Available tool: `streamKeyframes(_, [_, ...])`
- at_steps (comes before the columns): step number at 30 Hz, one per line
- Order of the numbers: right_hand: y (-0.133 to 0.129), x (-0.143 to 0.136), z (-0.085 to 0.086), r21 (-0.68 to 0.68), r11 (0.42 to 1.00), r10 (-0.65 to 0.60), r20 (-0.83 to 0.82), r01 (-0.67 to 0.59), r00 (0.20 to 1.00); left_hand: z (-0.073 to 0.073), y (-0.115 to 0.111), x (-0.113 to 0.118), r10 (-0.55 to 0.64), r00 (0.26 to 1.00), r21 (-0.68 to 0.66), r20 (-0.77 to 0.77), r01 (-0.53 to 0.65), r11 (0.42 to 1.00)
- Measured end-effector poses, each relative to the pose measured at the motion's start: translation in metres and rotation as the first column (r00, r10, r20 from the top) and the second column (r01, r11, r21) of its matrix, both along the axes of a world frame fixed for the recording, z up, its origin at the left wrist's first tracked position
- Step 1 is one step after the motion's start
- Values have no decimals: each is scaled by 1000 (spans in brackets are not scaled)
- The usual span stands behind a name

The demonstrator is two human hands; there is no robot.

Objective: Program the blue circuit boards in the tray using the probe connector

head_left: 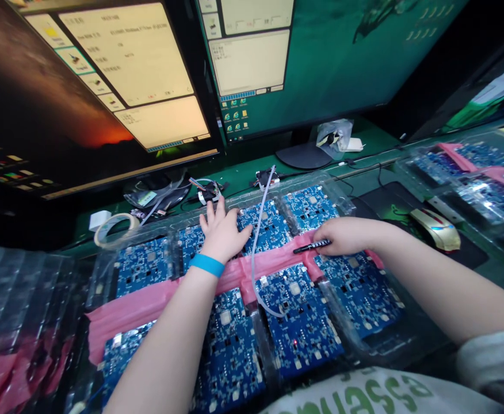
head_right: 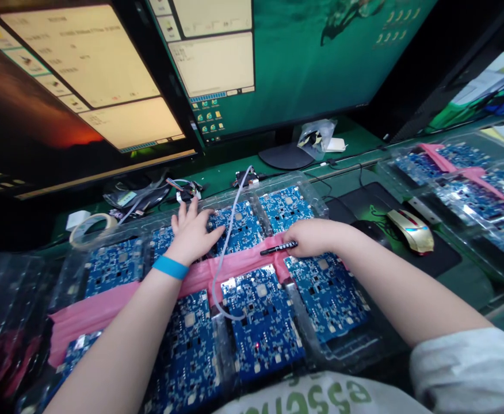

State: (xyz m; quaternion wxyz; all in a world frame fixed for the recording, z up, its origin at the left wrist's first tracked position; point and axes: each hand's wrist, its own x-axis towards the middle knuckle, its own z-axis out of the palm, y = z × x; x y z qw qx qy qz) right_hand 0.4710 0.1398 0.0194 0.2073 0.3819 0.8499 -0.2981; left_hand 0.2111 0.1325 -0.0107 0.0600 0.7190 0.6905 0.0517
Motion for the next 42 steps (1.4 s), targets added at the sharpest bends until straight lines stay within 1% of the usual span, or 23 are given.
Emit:
streamKeyframes(3, [-9,8,0,27,999,-27,-43,28,999,-1,0,-1,-2,1000,3,10,2,1000])
streamKeyframes(8, [-31,23,-6,134,987,-57,-194,84,979,-1,-1,-2,-1,1000,19,22,1,1000])
streamKeyframes(12, [-40,27,-11,156,976,-111,-233,150,966,-1,-1,-3,-11,1000,32,25,10,999])
streamKeyframes(17, [-39,25,-16,163,969,-138,-255,183,957,-1,-1,-3,-8,1000,33,18,8,999])
streamKeyframes(24, [-34,24,-24,201,967,-94,-277,153,956,-1,1,-3,4,1000,0,17,-4,1000])
streamKeyframes(28, [-33,26,-28,215,967,-62,-316,135,947,-4,1,-3,-2,1000,14,19,2,1000])
streamKeyframes(35, [-37,30,-26,192,958,-127,-384,214,915,-4,0,-2,9,1000,35,20,-10,999])
streamKeyframes(39, [-38,27,-22,218,936,-155,-452,277,879,2,-5,-4,-13,1000,61,14,12,998])
streamKeyframes(42, [-40,27,-21,199,939,-167,-450,281,877,14,-21,-11,-55,999,77,0,55,996])
